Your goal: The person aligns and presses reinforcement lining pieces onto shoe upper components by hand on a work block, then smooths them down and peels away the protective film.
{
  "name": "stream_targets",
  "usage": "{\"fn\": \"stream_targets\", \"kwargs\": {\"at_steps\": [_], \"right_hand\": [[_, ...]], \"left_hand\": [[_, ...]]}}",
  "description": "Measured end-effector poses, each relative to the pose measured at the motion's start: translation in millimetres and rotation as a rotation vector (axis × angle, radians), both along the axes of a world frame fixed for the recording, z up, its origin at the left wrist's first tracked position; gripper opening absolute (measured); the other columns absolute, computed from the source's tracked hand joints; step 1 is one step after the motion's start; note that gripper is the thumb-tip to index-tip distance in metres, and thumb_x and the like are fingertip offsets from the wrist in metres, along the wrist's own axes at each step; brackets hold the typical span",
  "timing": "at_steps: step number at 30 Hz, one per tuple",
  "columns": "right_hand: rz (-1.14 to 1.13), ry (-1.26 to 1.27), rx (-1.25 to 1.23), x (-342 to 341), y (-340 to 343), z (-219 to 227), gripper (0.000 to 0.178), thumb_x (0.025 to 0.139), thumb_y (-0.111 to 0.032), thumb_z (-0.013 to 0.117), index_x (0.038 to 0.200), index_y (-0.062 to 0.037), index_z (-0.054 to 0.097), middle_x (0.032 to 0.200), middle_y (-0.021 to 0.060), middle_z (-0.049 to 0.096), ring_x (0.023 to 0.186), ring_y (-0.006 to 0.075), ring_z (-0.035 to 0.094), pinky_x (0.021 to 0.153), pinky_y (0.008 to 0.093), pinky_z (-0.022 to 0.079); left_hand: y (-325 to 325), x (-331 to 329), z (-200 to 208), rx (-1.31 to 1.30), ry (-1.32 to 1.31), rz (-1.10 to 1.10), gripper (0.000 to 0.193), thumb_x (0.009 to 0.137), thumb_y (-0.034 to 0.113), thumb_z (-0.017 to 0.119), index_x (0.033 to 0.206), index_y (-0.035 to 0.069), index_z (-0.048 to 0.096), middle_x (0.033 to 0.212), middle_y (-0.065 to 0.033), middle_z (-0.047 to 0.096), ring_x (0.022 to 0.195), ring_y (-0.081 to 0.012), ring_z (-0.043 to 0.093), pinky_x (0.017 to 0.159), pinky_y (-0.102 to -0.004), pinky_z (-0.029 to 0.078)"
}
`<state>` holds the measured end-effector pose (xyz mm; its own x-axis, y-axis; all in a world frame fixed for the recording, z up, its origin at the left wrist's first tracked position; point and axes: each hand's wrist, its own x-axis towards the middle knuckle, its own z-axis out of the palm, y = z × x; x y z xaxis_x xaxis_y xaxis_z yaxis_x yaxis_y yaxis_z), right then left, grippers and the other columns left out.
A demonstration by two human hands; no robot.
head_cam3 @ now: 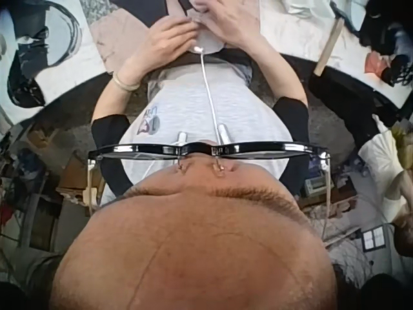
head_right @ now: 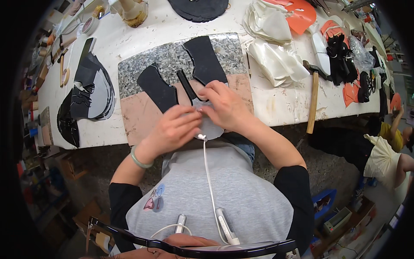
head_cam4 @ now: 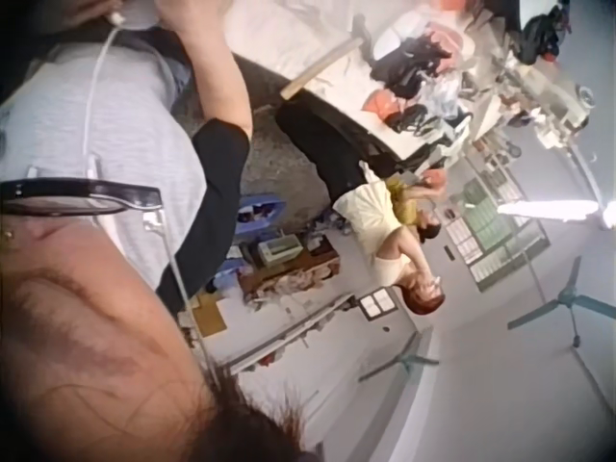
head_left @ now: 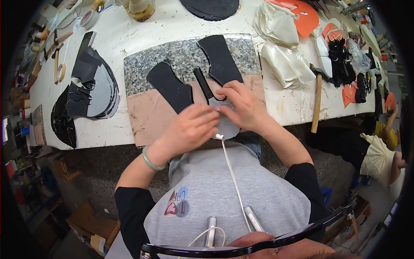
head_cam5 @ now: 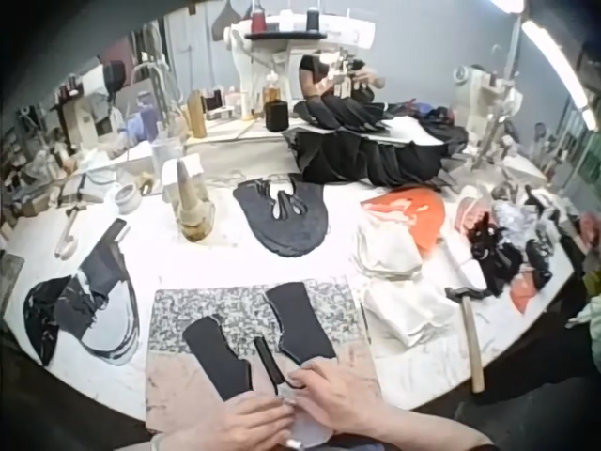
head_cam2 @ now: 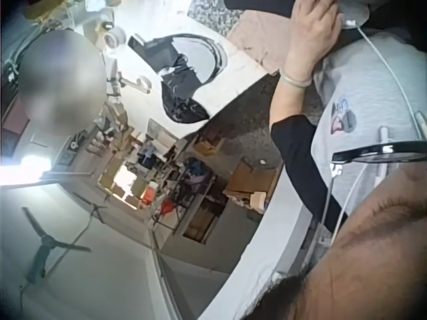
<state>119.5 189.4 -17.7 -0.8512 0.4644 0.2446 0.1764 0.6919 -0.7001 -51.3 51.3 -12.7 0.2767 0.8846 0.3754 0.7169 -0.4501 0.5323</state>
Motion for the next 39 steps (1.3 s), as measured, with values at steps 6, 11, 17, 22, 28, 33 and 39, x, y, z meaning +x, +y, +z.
{"fn": "stream_targets", "kwargs": {"at_steps": [6,11,17,22,28,33,39], "right_hand": [[-0.035,-0.017,0.059,-6.2,-3.9,-10.9,0.01,0.08,-0.005,0.067,0.087,-0.0027,0.061,0.089,0.0098,0.058,0.079,0.0296,0.061,0.069,0.0378,0.051],[-0.433,0.074,-0.029,16.1,13.7,-11.3,0.009,0.082,-0.004,0.069,0.084,-0.0009,0.06,0.079,0.009,0.059,0.062,0.021,0.06,0.058,0.0319,0.049],[-0.273,0.299,-0.852,31.2,-3.7,-12.1,0.008,0.095,-0.005,0.06,0.094,0.002,0.056,0.099,0.0137,0.07,0.067,0.01,0.061,0.059,0.022,0.051],[-0.337,0.223,-1.008,52.3,9.8,-20.8,0.009,0.097,-0.008,0.059,0.098,-0.0014,0.053,0.084,0.0059,0.066,0.064,0.0068,0.058,0.055,0.02,0.046],[-0.471,0.227,-0.715,87.5,18.4,-0.8,0.021,0.091,-0.015,0.068,0.102,-0.002,0.056,0.079,0.0044,0.063,0.067,0.0088,0.057,0.061,0.0216,0.047],[-0.234,-0.302,-0.128,43.4,2.4,15.7,0.046,0.077,-0.033,0.08,0.105,-0.0036,0.058,0.086,0.0076,0.062,0.076,0.0177,0.062,0.067,0.0301,0.05],[-0.163,-0.277,0.147,16.7,11.1,8.0,0.05,0.074,-0.036,0.08,0.106,-0.0039,0.059,0.092,0.0084,0.061,0.089,0.0277,0.062,0.072,0.0376,0.05]], "left_hand": [[0.5,-15.6,-13.5,-0.014,0.078,-0.019,0.03,0.085,0.021,0.069,0.111,0.006,0.069,0.114,-0.0031,0.067,0.112,-0.0195,0.059,0.101,-0.0444,0.043],[3.5,-16.4,-6.4,-0.05,0.056,-0.033,0.03,0.083,0.021,0.071,0.109,0.007,0.069,0.111,-0.001,0.068,0.111,-0.0192,0.059,0.1,-0.0393,0.044],[15.9,23.6,-7.9,-0.009,-0.029,0.028,0.034,0.08,0.015,0.074,0.109,-0.001,0.067,0.114,-0.0116,0.066,0.113,-0.0293,0.06,0.095,-0.0379,0.049],[11.9,29.7,-10.2,-0.047,-0.017,0.09,0.037,0.081,0.015,0.074,0.112,-0.004,0.066,0.117,-0.0139,0.065,0.124,-0.032,0.054,0.1,-0.0395,0.047],[33.2,16.3,-5.6,-0.069,-0.057,0.045,0.028,0.078,0.013,0.075,0.102,0.001,0.068,0.109,-0.0112,0.066,0.112,-0.0282,0.058,0.094,-0.0353,0.049],[76.7,-8.7,-1.9,-0.062,-0.053,0.219,0.024,0.076,0.009,0.075,0.097,0.004,0.065,0.114,-0.0107,0.06,0.124,-0.0327,0.047,0.104,-0.0425,0.04],[86.0,-23.3,-20.1,-0.244,-0.159,0.1,0.019,0.082,0.01,0.067,0.101,0.004,0.065,0.124,-0.011,0.058,0.13,-0.0339,0.042,0.108,-0.0439,0.035]]}}
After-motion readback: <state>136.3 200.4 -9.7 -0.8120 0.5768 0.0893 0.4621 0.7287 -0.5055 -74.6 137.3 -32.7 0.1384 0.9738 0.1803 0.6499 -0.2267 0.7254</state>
